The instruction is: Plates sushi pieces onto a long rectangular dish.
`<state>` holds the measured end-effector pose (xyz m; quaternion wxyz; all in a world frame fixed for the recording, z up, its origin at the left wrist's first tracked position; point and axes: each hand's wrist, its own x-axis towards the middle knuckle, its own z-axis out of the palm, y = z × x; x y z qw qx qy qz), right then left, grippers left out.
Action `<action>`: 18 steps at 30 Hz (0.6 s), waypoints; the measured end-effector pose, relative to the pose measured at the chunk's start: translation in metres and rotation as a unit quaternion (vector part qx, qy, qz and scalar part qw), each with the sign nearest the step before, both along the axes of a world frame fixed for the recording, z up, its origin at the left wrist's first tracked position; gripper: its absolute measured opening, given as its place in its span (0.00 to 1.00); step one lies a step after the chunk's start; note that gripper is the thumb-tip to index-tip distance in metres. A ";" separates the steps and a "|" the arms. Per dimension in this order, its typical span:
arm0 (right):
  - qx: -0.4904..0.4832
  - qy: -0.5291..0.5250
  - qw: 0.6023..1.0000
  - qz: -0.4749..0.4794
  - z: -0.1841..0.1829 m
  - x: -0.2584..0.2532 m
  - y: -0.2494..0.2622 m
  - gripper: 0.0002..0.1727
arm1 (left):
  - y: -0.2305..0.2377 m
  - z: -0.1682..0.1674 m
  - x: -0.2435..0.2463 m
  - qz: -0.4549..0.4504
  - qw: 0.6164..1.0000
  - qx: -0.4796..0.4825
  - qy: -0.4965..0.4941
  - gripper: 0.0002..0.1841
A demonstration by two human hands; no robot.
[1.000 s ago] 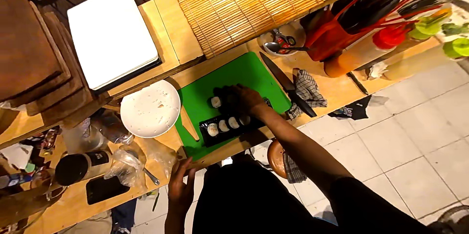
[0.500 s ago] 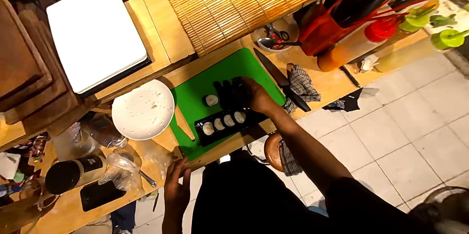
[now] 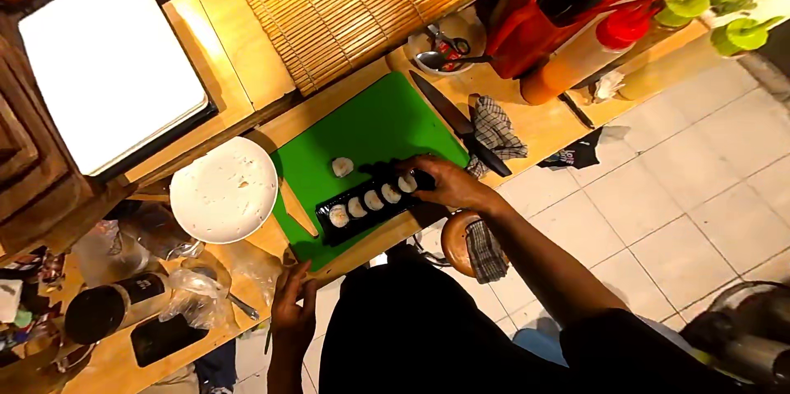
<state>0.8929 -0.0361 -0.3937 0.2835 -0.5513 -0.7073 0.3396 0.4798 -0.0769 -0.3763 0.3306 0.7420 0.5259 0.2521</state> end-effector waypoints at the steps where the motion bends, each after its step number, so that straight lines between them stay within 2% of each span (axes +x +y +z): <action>1: -0.002 -0.006 1.000 0.001 -0.001 0.000 0.001 0.37 | 0.000 0.001 0.000 0.001 1.000 -0.002 0.001 0.18; 8: -0.025 -0.024 0.999 -0.002 0.002 -0.002 0.001 0.37 | -0.004 -0.001 0.001 0.016 1.000 -0.017 -0.014 0.18; 12: -0.032 -0.003 0.999 -0.012 0.009 -0.001 0.004 0.40 | -0.005 -0.003 -0.002 0.018 1.000 0.008 -0.013 0.17; 15: -0.020 0.000 0.997 -0.081 0.021 -0.016 0.027 0.33 | -0.006 -0.006 -0.005 0.020 0.999 0.018 -0.018 0.16; 17: -0.015 -0.027 0.995 -0.091 0.024 -0.042 0.053 0.28 | -0.007 -0.006 -0.005 0.020 1.000 0.013 -0.019 0.16; 18: -0.027 -0.057 0.994 -0.084 0.022 -0.056 0.066 0.29 | -0.007 -0.005 -0.004 0.021 0.999 0.008 -0.023 0.17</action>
